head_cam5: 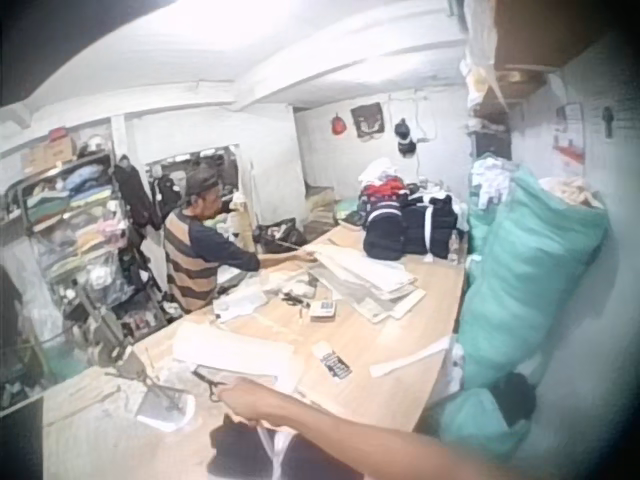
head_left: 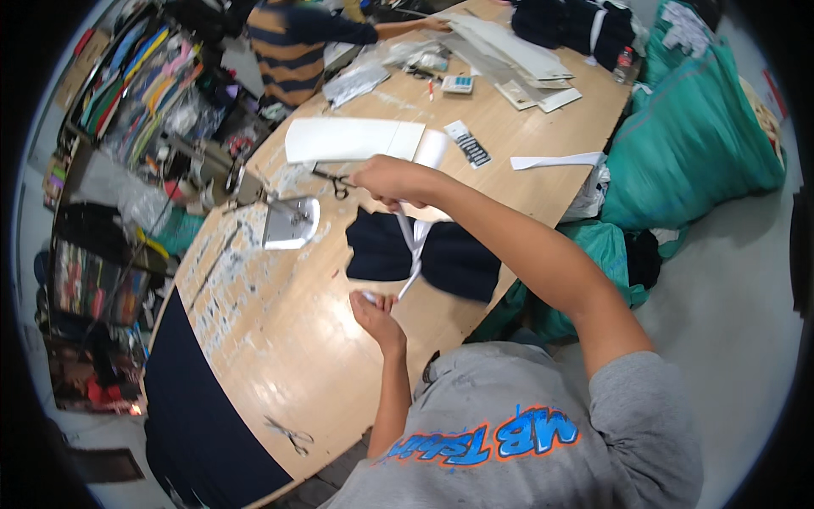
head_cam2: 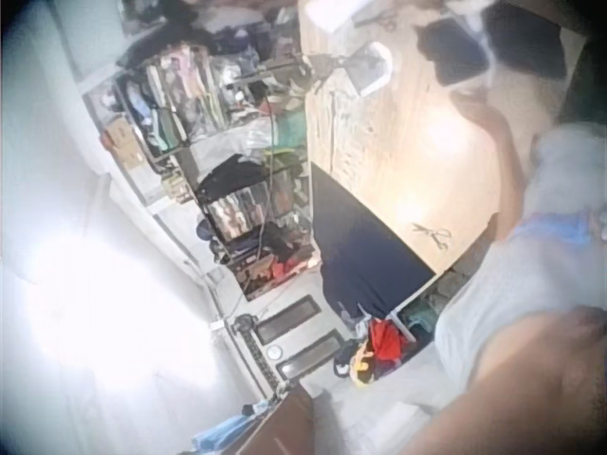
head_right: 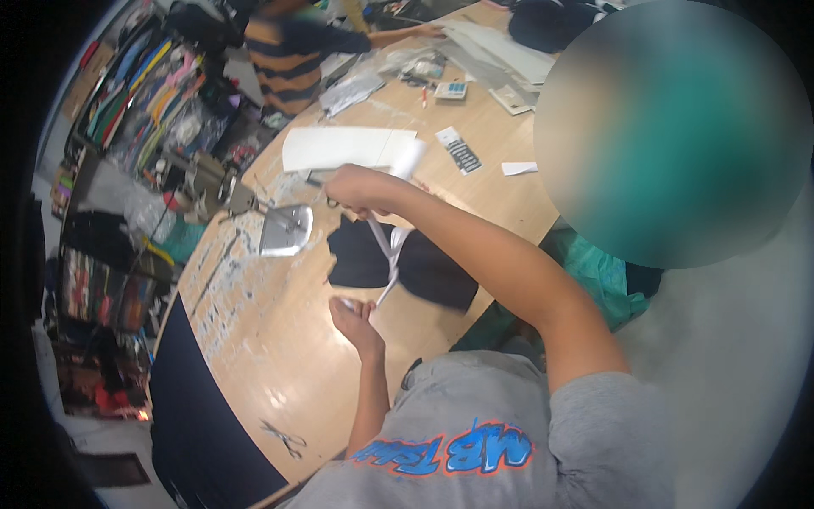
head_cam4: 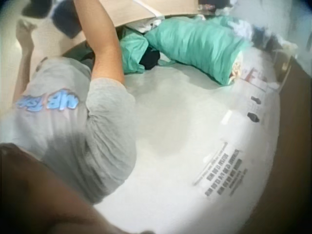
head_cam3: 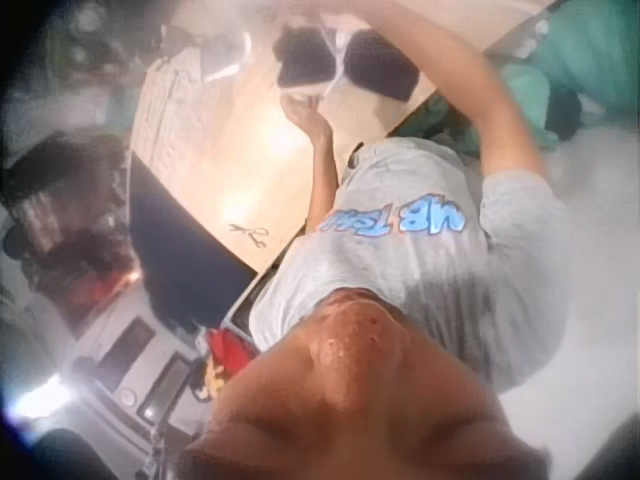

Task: The person folds and stacks black fabric pieces, ties them with a white strip, and writes on the strip with a red marker. Then, the person and a coworker use a rotary cutter and straightedge to cut a large piece of black fabric on a table.

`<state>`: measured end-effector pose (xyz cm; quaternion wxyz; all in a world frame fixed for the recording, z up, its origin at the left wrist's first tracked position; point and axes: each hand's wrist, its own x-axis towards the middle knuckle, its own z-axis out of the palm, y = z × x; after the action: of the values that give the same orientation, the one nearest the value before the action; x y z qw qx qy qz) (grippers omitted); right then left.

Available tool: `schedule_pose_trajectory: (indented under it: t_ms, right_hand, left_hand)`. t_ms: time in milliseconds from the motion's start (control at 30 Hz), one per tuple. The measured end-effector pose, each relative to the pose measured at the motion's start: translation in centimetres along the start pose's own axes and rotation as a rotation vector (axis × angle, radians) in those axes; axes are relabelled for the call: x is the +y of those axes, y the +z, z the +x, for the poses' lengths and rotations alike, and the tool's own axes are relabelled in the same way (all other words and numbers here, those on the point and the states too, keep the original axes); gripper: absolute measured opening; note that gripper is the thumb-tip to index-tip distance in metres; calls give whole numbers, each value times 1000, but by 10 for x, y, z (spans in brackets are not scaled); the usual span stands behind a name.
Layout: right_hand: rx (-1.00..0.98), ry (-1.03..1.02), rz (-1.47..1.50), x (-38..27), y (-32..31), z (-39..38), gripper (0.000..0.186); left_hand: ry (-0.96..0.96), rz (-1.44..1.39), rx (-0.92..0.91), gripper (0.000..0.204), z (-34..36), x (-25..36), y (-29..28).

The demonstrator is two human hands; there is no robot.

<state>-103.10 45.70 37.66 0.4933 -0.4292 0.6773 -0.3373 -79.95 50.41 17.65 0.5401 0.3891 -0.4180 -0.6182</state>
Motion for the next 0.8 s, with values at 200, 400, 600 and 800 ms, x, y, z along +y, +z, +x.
schedule_pose_trajectory:
  t_ms: [200, 400, 600, 800]
  right_hand:
    - [134, 19, -22, 184, 56, -38, 26]
    - [354, -149, -118, 297, 149, -74, 28]
    - [480, -344, -335, 288, 162, -84, 29]
    - [561, -450, -598, 314, 185, -71, 29]
  left_hand:
    - [12, 276, -295, 34, 40, 10, 18]
    - [-372, -14, -14, 36, 40, -115, -26]
    - [-292, 274, -321, 39, 19, -75, 1]
    - [-204, 706, -428, 49, 40, -75, 11]
